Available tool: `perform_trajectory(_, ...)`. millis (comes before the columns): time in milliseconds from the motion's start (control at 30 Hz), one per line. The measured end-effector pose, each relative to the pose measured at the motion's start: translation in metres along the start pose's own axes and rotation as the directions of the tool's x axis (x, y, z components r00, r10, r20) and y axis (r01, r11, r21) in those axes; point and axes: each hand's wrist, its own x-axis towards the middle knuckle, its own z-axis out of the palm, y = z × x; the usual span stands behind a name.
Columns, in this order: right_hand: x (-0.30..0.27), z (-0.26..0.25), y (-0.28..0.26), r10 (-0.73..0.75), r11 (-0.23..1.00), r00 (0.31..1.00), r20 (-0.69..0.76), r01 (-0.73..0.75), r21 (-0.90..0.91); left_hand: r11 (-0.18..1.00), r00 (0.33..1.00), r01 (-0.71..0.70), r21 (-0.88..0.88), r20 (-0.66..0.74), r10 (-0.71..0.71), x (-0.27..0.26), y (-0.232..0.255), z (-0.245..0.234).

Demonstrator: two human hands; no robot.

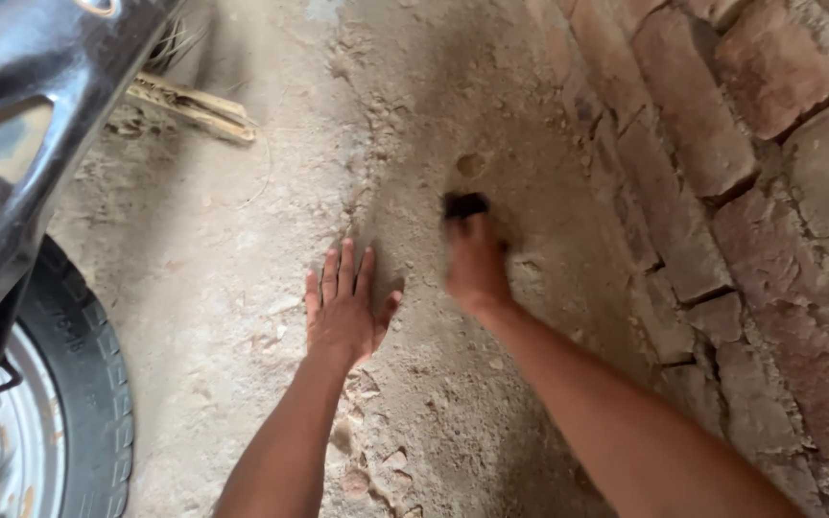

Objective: The recorder uses a black cloth to wipe dust or debris from a dirt or concrete floor next to a motorcycle and a brick wall.

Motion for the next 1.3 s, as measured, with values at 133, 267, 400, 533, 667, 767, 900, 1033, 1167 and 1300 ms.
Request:
perform_trajectory(133, 0.009, 0.027, -0.029, -0.207, 0.852, 0.978, 0.002, 0.179, 0.492, 0.999, 0.985, 0.013, -0.034, 0.17, -0.007, -0.016, 0.013, -0.032)
perform_trajectory(267, -0.007, -0.055, -0.061, -0.164, 0.436, 0.883, 0.439, -0.335, 0.836, 0.814, 0.903, -0.4, -0.421, -0.334, 0.271, 0.011, 0.001, 0.005)
perform_trajectory(400, 0.003, -0.024, -0.003, -0.014, 0.981, 0.968, 0.25, -0.035, 0.191, 0.894, 0.831, -0.347, -0.284, -0.535, 0.153, 0.036, -0.024, 0.017)
perform_trajectory(533, -0.019, -0.05, 0.001, 0.042, 0.999, 0.869, 0.493, -0.022, -0.047, 0.956, 0.707, -0.226, -0.189, -0.707, 0.027, 0.015, -0.004, -0.022)
perform_trajectory(667, -0.018, -0.058, -0.006, 0.092, 0.988, 0.736, 0.671, 0.014, -0.151, 0.927, 0.894, -0.265, -0.266, -0.427, 0.133, 0.018, 0.034, -0.006)
perform_trajectory(767, -0.009, -0.038, 0.006, 0.107, 0.943, 0.679, 0.726, 0.163, -0.291, 0.829, 0.714, -0.533, -0.168, -0.616, 0.334, 0.028, 0.049, 0.026)
perform_trajectory(900, -0.011, -0.042, 0.0, 0.1, 0.955, 0.707, 0.7, 0.13, -0.268, 0.872, 0.854, -0.375, -0.316, -0.483, 0.192, -0.001, 0.053, -0.055)
perform_trajectory(1033, -0.009, -0.042, 0.002, 0.1, 0.95, 0.705, 0.702, 0.143, -0.279, 0.792, 0.975, 0.146, -0.592, -0.052, -0.218, 0.027, -0.038, -0.045)
perform_trajectory(1167, -0.01, -0.046, -0.003, 0.129, 0.945, 0.7, 0.703, 0.129, -0.302, 0.959, 0.849, 0.236, 0.157, -0.514, -0.125, 0.026, -0.09, -0.007)
perform_trajectory(1300, -0.004, -0.042, -0.009, 0.173, 0.933, 0.669, 0.723, 0.123, -0.338, 0.704, 0.727, 0.233, -0.671, -0.36, -0.585, 0.033, -0.05, 0.018)
